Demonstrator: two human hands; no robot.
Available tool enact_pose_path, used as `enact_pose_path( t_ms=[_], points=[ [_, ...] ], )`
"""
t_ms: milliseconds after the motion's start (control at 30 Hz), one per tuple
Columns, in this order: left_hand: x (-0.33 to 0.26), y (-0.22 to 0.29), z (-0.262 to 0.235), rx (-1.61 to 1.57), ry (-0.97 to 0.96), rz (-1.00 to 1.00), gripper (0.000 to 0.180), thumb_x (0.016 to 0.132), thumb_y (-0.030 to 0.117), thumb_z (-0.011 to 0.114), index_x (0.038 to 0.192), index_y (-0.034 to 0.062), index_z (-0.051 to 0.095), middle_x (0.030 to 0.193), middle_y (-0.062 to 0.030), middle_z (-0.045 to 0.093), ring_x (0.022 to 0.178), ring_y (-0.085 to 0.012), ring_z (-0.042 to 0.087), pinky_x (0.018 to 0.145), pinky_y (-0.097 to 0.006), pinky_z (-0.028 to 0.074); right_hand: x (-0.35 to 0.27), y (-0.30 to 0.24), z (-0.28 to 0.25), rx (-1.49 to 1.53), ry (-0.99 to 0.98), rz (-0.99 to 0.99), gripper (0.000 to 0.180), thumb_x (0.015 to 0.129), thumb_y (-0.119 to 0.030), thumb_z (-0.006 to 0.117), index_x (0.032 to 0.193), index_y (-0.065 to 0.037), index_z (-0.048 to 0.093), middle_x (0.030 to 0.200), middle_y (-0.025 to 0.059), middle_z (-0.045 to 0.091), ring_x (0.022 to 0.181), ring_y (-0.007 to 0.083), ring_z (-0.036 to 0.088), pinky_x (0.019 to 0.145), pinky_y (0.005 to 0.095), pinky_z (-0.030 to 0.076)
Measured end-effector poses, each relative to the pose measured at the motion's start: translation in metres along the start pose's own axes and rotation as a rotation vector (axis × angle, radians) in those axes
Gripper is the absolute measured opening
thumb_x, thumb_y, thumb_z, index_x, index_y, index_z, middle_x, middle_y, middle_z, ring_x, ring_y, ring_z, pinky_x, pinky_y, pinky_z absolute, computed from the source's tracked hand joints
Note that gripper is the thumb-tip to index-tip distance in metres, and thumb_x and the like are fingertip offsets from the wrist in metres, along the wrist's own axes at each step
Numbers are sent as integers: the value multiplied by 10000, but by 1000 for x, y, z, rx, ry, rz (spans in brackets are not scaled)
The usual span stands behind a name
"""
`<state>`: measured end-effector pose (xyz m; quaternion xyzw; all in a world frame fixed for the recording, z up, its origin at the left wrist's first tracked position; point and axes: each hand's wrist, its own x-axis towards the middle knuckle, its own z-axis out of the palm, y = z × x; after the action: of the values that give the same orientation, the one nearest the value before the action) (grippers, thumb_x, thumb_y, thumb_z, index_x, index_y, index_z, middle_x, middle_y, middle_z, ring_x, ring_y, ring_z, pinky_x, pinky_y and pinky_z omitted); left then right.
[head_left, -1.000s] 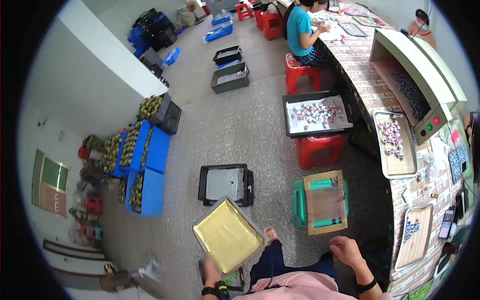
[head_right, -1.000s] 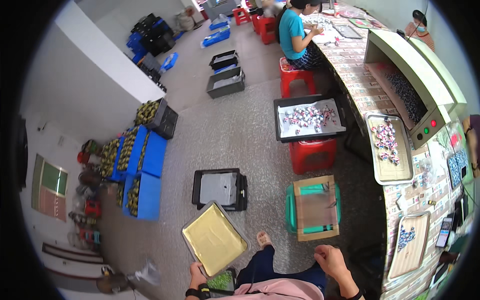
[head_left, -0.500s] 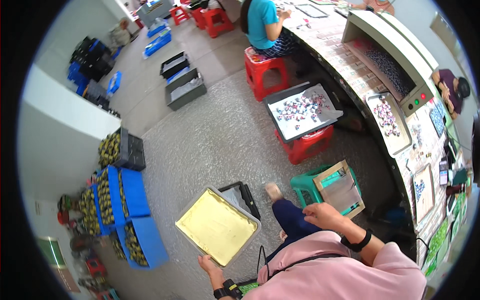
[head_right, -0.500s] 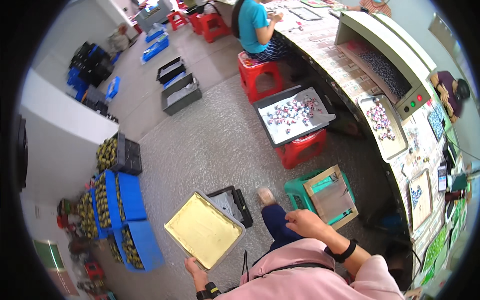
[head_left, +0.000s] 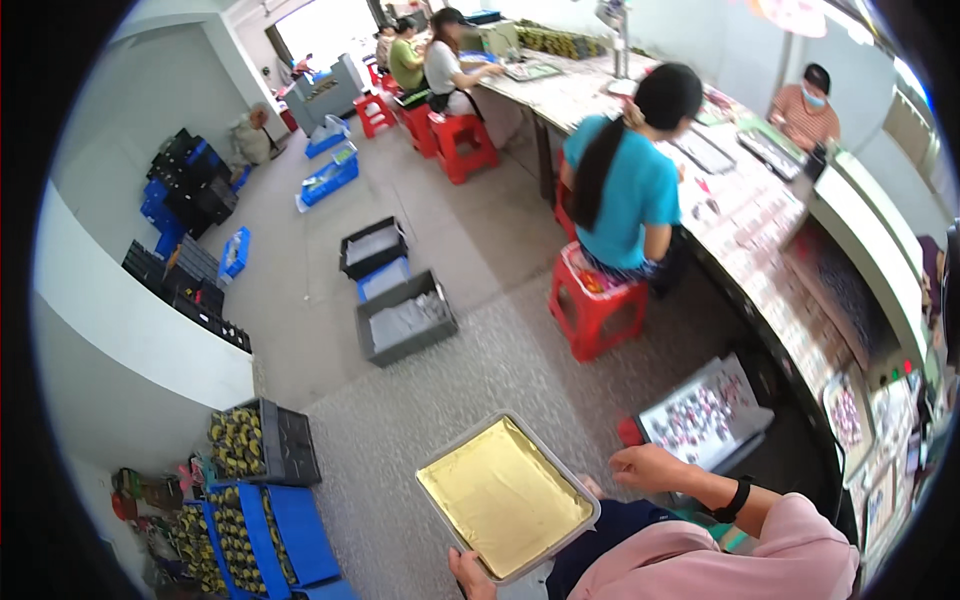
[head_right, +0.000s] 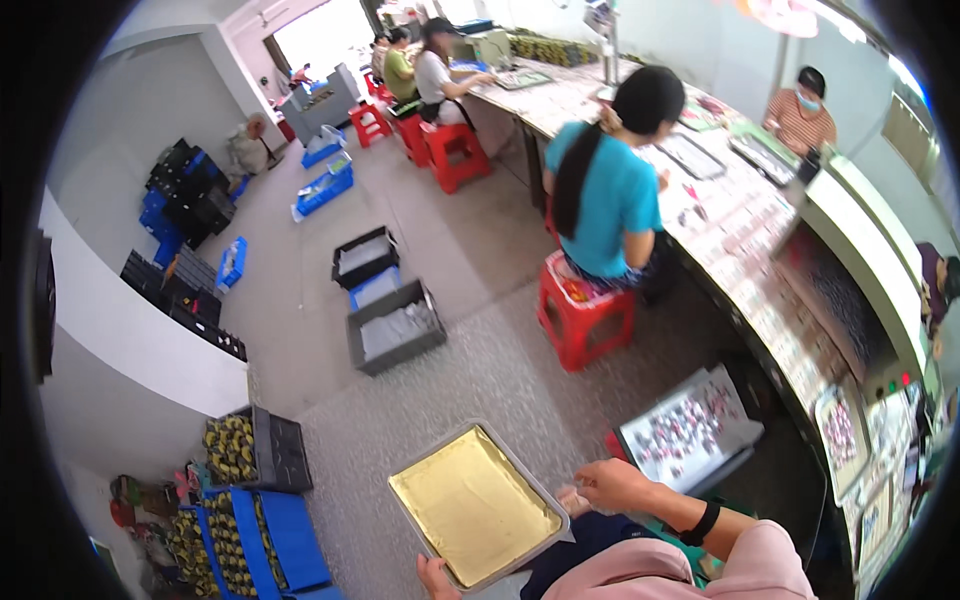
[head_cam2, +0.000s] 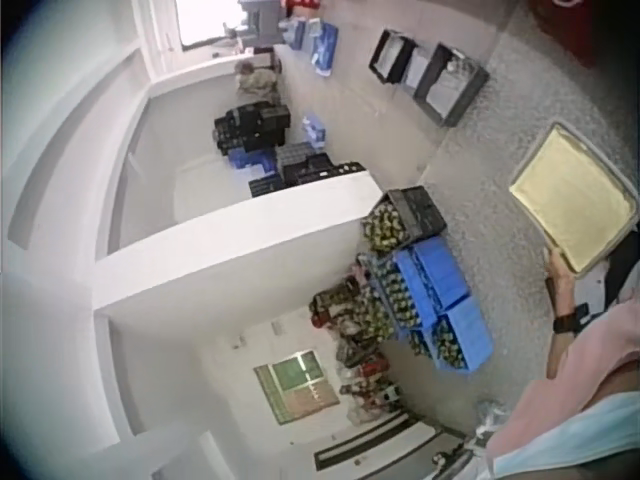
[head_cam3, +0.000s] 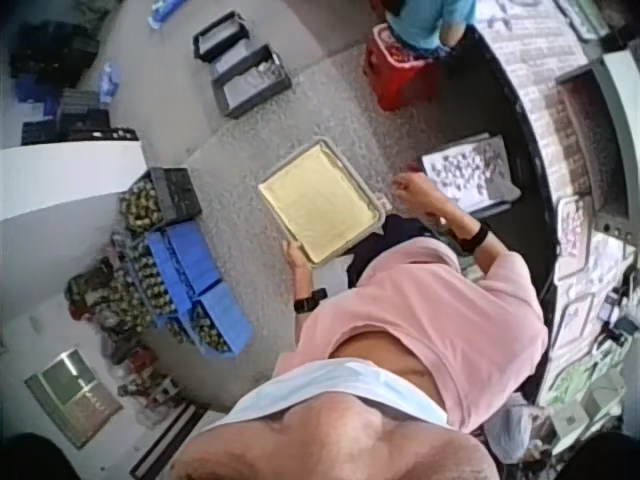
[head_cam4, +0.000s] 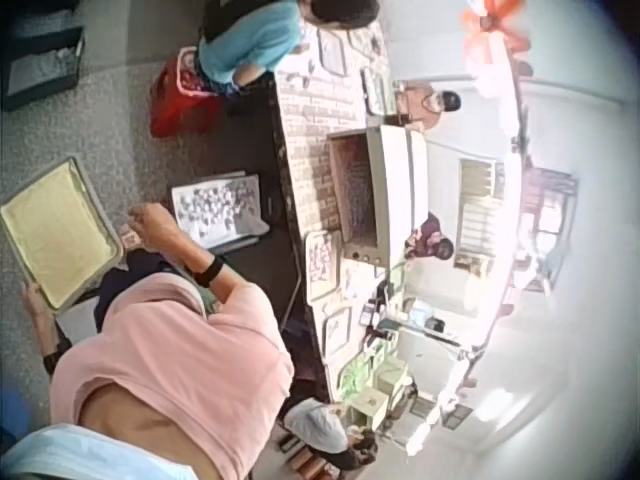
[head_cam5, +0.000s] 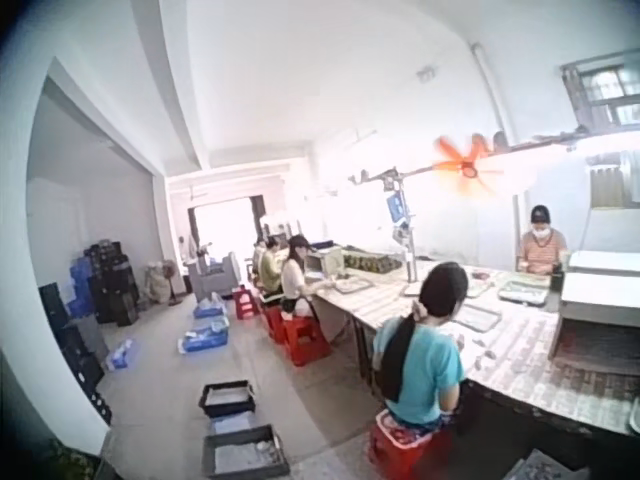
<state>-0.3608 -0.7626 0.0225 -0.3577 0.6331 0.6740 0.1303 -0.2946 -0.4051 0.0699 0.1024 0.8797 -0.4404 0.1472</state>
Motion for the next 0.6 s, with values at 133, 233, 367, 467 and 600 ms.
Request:
enact_pose_path(
  t_ms=[133, 233, 367, 467, 600],
  points=[
    [51, 90, 38, -41, 37, -29, 567, 801, 99, 561, 1320, -98, 446, 1289, -202, 529, 1148, -316, 545, 956, -444, 462, 135, -42, -20, -62, 30, -103, 318, 861, -245, 606, 1127, -80, 663, 1013, 173, 696, 939, 377, 656, 805, 455, 522],
    [93, 158, 67, -141, -124, 38, 495, 764, 95, 562, 1226, -67, 489, 1241, -205, 518, 1132, -330, 503, 948, -492, 422, 227, -89, -32, -52, 21, -148, 300, 873, -257, 608, 1104, -74, 663, 973, 165, 703, 915, 357, 670, 786, 432, 533],
    [199, 239, 119, -108, -153, 188, 378, 725, 73, 522, 1087, -26, 475, 1104, -152, 511, 1010, -292, 506, 879, -437, 432, 324, -123, -82, 186, 224, -184, 281, 877, -233, 641, 1089, -50, 670, 910, 153, 710, 834, 285, 689, 758, 376, 539],
    [275, 296, 174, -81, -217, 270, 293, 695, 56, 492, 982, 5, 464, 1001, -112, 506, 918, -264, 507, 827, -396, 440, 368, -115, -117, 257, 395, -72, 261, 880, -195, 666, 1083, -31, 679, 900, 128, 720, 818, 196, 694, 758, 319, 540],
    [366, 358, 262, -23, -342, 314, 296, 665, 47, 473, 959, 9, 466, 948, -93, 523, 907, -252, 518, 829, -364, 443, 417, -91, -165, 416, 611, 41, 242, 862, -138, 662, 1055, 6, 686, 857, 96, 717, 786, 141, 677, 720, 290, 535]
  ],
)
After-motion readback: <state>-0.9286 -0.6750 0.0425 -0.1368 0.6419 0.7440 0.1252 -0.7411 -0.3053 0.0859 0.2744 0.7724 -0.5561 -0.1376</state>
